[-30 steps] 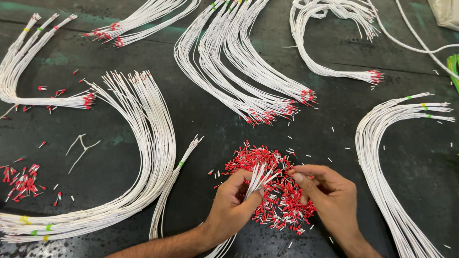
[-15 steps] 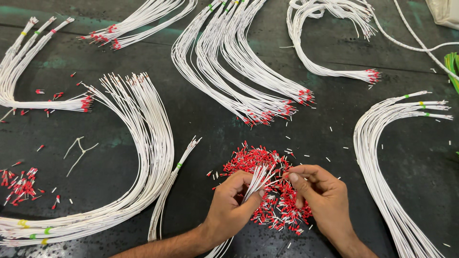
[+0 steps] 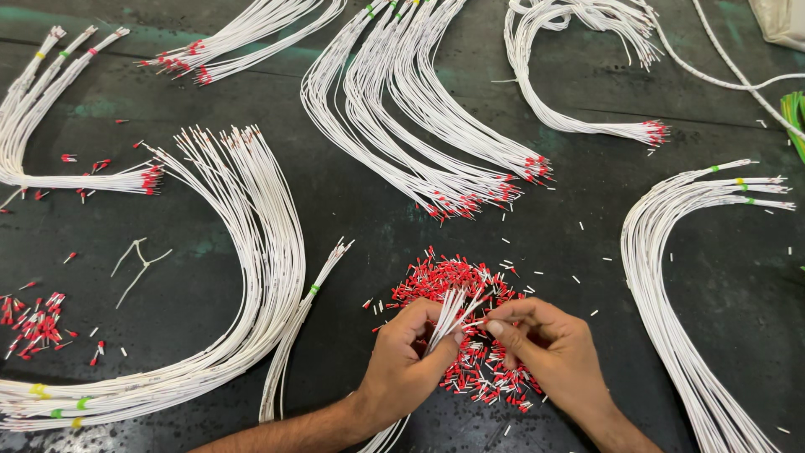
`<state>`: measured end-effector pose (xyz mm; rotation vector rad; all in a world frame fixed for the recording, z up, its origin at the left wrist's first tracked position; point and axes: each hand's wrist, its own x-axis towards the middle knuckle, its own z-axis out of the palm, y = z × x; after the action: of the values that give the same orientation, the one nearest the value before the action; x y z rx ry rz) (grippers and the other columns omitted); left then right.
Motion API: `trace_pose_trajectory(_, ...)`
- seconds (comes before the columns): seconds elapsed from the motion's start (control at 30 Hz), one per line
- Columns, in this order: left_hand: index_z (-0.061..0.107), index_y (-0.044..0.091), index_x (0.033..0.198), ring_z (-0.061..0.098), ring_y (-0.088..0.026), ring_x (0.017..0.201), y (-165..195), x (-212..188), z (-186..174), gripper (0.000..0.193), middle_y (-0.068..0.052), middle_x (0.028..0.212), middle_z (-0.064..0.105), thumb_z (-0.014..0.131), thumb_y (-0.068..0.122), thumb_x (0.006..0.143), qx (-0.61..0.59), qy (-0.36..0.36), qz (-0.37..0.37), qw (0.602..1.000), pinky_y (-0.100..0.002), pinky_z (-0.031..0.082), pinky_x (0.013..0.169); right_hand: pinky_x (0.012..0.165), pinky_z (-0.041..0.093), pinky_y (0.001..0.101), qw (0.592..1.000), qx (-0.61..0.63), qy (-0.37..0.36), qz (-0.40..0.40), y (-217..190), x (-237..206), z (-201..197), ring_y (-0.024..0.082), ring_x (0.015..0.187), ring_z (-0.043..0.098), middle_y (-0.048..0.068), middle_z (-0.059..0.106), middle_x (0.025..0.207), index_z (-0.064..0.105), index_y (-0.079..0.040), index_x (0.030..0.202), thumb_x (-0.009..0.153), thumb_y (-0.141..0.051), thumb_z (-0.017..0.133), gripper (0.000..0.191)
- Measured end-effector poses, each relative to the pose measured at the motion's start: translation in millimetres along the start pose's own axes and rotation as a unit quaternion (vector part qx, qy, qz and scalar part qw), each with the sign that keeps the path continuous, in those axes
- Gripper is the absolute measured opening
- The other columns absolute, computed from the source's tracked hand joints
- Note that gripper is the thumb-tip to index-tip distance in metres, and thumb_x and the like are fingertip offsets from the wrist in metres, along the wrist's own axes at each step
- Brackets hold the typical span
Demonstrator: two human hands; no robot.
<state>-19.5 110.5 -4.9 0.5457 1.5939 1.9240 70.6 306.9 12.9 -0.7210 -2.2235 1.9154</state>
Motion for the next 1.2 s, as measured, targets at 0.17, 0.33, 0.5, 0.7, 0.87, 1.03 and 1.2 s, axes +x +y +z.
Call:
trace_pose_trajectory(0.17,0.062,0.006,0.1,0.047,0.0,0.063,-1.6,-0.4,1.8,0.006,0.005,0.074,0.056,0.065,0.003,0.097,-0.024,0.02,-0.003,1.0,-0.022,0.036,0.051,0.052,0.05,0.0226,0.977,-0.133,0.087,-0.139,-13.7,-5.1,6.1,0.01,0.059,0.063,0.006,0.078,0.08,0.072,-0.002,0.114,0.085,-0.016,0.079,0.033)
trace_pose_trajectory(0.33,0.063,0.005,0.104,0.05,-0.001,0.063,-5.7,-0.7,-1.2,0.008,0.004,0.073,0.056,0.059,0.003,0.097,-0.069,-0.008,-0.031,0.997,-0.022,0.038,0.052,0.088,0.049,0.0394,0.827,-0.414,-0.002,-0.38,-24.3,0.2,9.6,0.025,0.105,0.065,0.007,0.072,0.109,0.073,-0.01,0.106,0.073,-0.028,0.083,0.038)
trace_pose_trajectory(0.5,0.066,0.001,0.098,0.05,-0.003,0.061,-12.2,0.2,-4.1,0.013,0.001,0.073,0.055,0.054,0.003,0.099,-0.079,-0.021,-0.02,0.996,-0.022,0.039,0.053,0.098,0.044,0.0443,0.826,-0.409,-0.078,-0.379,-21.1,4.6,9.3,0.023,0.111,0.061,0.0,0.07,0.106,0.076,-0.015,0.095,0.074,-0.019,0.082,0.022)
trace_pose_trajectory(0.7,0.07,-0.002,0.089,0.052,-0.003,0.065,-13.1,1.2,-1.6,0.012,-0.001,0.09,0.055,0.059,0.0,0.094,-0.042,0.001,0.027,0.999,-0.023,0.041,0.055,0.082,0.05,0.0377,0.853,-0.387,-0.038,-0.349,-17.6,3.0,5.4,0.021,0.085,0.069,0.001,0.074,0.09,0.074,-0.013,0.094,0.076,-0.016,0.081,0.019)
trace_pose_trajectory(0.87,0.073,-0.001,0.099,0.05,-0.003,0.07,-7.1,0.8,0.5,0.012,0.0,0.089,0.055,0.066,0.0,0.09,0.007,0.017,0.028,0.999,-0.022,0.041,0.058,0.047,0.053,0.027,0.928,-0.328,0.041,-0.172,-19.9,-3.0,6.3,0.011,0.049,0.067,0.001,0.078,0.076,0.078,-0.012,0.093,0.075,-0.013,0.082,0.019)
trace_pose_trajectory(1.03,0.074,0.001,0.104,0.052,-0.002,0.072,-2.0,0.8,1.3,0.017,0.001,0.09,0.058,0.067,0.0,0.089,0.033,0.04,0.046,0.998,-0.022,0.044,0.06,0.048,0.052,0.0224,0.95,-0.256,0.09,-0.153,-22.1,-2.5,-1.7,0.003,0.056,0.066,0.0,0.079,0.082,0.076,-0.009,0.105,0.079,-0.012,0.079,0.026)
trace_pose_trajectory(1.2,0.072,0.002,0.104,0.05,-0.002,0.065,-1.8,0.4,0.9,0.02,0.002,0.079,0.057,0.065,-0.001,0.086,0.013,0.047,-0.013,0.999,-0.023,0.041,0.055,0.05,0.044,0.0223,0.989,-0.107,0.088,-0.053,-12.6,2.0,-17.2,0.004,0.059,0.059,0.005,0.073,0.075,0.077,-0.001,0.1,0.084,-0.011,0.08,0.02)
